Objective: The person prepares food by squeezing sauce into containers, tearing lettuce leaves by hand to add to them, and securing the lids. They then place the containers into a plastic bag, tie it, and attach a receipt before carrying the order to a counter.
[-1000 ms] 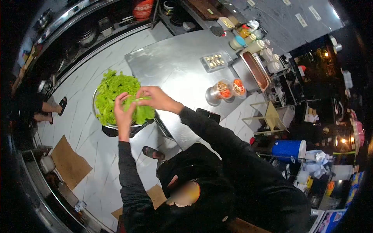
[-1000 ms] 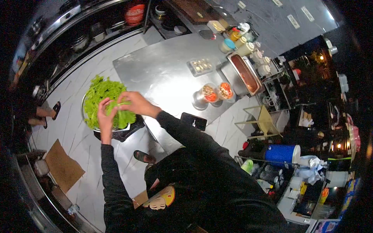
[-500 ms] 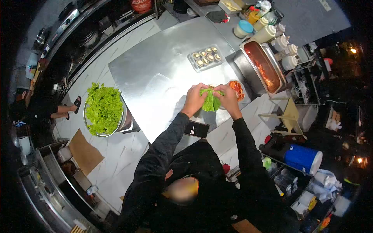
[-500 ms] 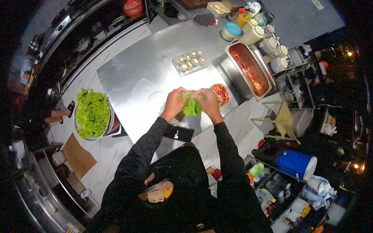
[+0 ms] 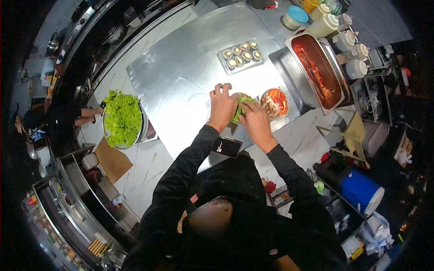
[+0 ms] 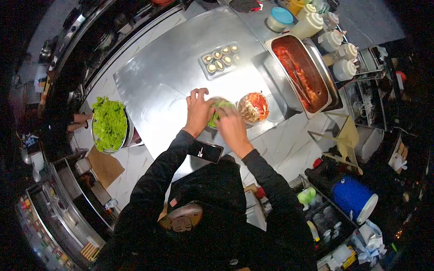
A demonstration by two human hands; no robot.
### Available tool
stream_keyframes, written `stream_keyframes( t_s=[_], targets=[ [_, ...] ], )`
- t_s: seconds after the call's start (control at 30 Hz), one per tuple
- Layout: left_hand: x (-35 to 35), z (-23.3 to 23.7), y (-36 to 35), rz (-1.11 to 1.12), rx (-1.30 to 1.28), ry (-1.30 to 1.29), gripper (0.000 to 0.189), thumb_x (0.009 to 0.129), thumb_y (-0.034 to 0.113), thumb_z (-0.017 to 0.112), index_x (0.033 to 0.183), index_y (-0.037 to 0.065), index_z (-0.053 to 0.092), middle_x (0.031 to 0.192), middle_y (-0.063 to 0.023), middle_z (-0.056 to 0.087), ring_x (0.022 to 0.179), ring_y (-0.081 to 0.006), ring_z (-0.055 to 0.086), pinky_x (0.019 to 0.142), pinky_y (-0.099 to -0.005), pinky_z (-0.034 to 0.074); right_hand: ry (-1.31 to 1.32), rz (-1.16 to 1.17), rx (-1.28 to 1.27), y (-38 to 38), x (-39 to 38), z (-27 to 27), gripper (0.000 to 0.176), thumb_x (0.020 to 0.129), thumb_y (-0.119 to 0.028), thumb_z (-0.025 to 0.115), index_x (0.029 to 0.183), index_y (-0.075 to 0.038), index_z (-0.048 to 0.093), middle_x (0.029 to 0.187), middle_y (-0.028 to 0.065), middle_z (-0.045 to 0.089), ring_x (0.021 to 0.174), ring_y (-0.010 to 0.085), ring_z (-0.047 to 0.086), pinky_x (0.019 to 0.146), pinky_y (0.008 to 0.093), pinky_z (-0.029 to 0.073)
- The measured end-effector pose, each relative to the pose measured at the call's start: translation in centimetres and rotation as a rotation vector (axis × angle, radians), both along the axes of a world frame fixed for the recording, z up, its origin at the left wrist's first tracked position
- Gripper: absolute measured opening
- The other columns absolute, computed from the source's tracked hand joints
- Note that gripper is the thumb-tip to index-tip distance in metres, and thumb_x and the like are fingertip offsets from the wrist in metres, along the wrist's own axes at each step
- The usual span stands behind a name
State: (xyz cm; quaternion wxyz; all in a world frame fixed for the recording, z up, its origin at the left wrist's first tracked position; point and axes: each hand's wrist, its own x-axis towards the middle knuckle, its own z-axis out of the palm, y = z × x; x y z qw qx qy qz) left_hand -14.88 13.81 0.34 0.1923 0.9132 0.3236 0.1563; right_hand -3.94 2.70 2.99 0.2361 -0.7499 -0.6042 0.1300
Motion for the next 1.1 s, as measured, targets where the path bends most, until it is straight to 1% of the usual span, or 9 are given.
stream_keyframes(
  t_s=[0.3, 0.4, 0.53, 0.57, 0.67, 0.7, 0.87, 1.03, 1.1],
  targets=[
    [-6.0, 2.2, -0.7, 0.165, -0.297, -0.378, 0.030, 0.082, 0.015, 0.062, 0.111, 0.011, 0.067, 0.119, -0.0160, 0.053, 0.117, -0.0344, 0.046, 0.101, -0.0460, 0.037, -0.138, 0.114, -0.180, 1.3, -0.4, -2.5, 0.042, 0.077, -0.017, 0.072, 0.116, -0.002, 0.065, 0.132, 0.0201, 0.055, 0.113, 0.0368, 0.057, 0.095, 0.0444, 0.047],
    [-14.5, 4.7, -0.1, 0.345, -0.424, -0.433, 0.023, 0.084, 0.013, 0.065, 0.107, 0.008, 0.067, 0.114, -0.0106, 0.055, 0.115, -0.0303, 0.049, 0.099, -0.0405, 0.040, -0.084, 0.104, -0.256, 2.9, -1.8, 4.7, 0.034, 0.085, -0.010, 0.066, 0.117, 0.002, 0.064, 0.129, 0.0213, 0.056, 0.112, 0.0385, 0.057, 0.095, 0.0434, 0.046],
    [-29.8, 0.8, 4.6, 0.784, -0.311, -0.587, 0.020, 0.077, 0.005, 0.071, 0.098, 0.007, 0.069, 0.103, -0.0101, 0.061, 0.096, -0.0291, 0.060, 0.089, -0.0373, 0.046, 0.127, 0.028, 0.047, 5.8, -7.3, 8.2, 0.020, 0.089, -0.007, 0.064, 0.107, 0.002, 0.066, 0.109, 0.0179, 0.064, 0.102, 0.0318, 0.060, 0.090, 0.0409, 0.047],
    [-33.9, 0.8, 6.2, 0.816, -0.038, -0.414, 0.019, 0.078, 0.006, 0.070, 0.097, 0.005, 0.068, 0.101, -0.0122, 0.062, 0.092, -0.0296, 0.061, 0.084, -0.0372, 0.048, 0.204, -0.023, -0.121, 7.3, -10.2, 8.6, 0.020, 0.087, -0.007, 0.066, 0.105, 0.001, 0.066, 0.108, 0.0172, 0.065, 0.101, 0.0310, 0.060, 0.090, 0.0407, 0.047],
    [-43.5, -2.8, 10.6, 0.993, 0.039, -0.216, 0.024, 0.082, 0.013, 0.068, 0.104, 0.004, 0.067, 0.097, -0.0150, 0.064, 0.096, -0.0344, 0.060, 0.084, -0.0413, 0.047, 0.290, 0.305, -0.023, 12.0, -17.9, 2.7, 0.032, 0.081, -0.008, 0.074, 0.111, -0.004, 0.066, 0.111, 0.0167, 0.064, 0.102, 0.0305, 0.060, 0.091, 0.0397, 0.047],
    [-45.1, -4.2, 12.0, 1.033, 0.040, -0.244, 0.025, 0.082, 0.014, 0.068, 0.105, 0.004, 0.067, 0.096, -0.0154, 0.064, 0.096, -0.0355, 0.060, 0.085, -0.0425, 0.048, 0.212, 0.555, 0.188, 14.5, -22.4, 2.8, 0.041, 0.079, -0.009, 0.074, 0.119, -0.006, 0.063, 0.117, 0.0170, 0.061, 0.104, 0.0326, 0.060, 0.092, 0.0396, 0.047],
    [-49.2, -8.7, 15.6, 1.090, -0.120, -0.113, 0.028, 0.083, 0.021, 0.068, 0.105, 0.004, 0.068, 0.096, -0.0163, 0.065, 0.095, -0.0382, 0.062, 0.083, -0.0468, 0.050, 0.020, 0.750, 0.029, 25.8, -38.4, -2.1, 0.036, 0.081, -0.014, 0.067, 0.117, -0.012, 0.065, 0.117, 0.0139, 0.061, 0.107, 0.0342, 0.057, 0.089, 0.0435, 0.047],
    [-48.5, -8.3, 14.7, 1.119, -0.115, -0.139, 0.011, 0.080, 0.016, 0.065, 0.087, 0.008, 0.067, 0.090, -0.0143, 0.062, 0.087, -0.0358, 0.062, 0.075, -0.0473, 0.052, -0.379, 0.697, 0.217, 34.8, -46.5, -5.0, 0.021, 0.081, -0.015, 0.066, 0.101, -0.014, 0.070, 0.099, 0.0091, 0.066, 0.097, 0.0325, 0.060, 0.084, 0.0471, 0.048],
    [-48.4, -7.7, 14.3, 1.142, -0.023, -0.297, 0.012, 0.080, 0.015, 0.065, 0.090, 0.008, 0.067, 0.090, -0.0138, 0.062, 0.087, -0.0356, 0.061, 0.076, -0.0460, 0.051, -0.561, 0.747, 0.005, 36.1, -47.6, -4.7, 0.017, 0.080, -0.016, 0.067, 0.096, -0.014, 0.071, 0.098, 0.0072, 0.066, 0.097, 0.0318, 0.060, 0.083, 0.0481, 0.048]
  ],
)
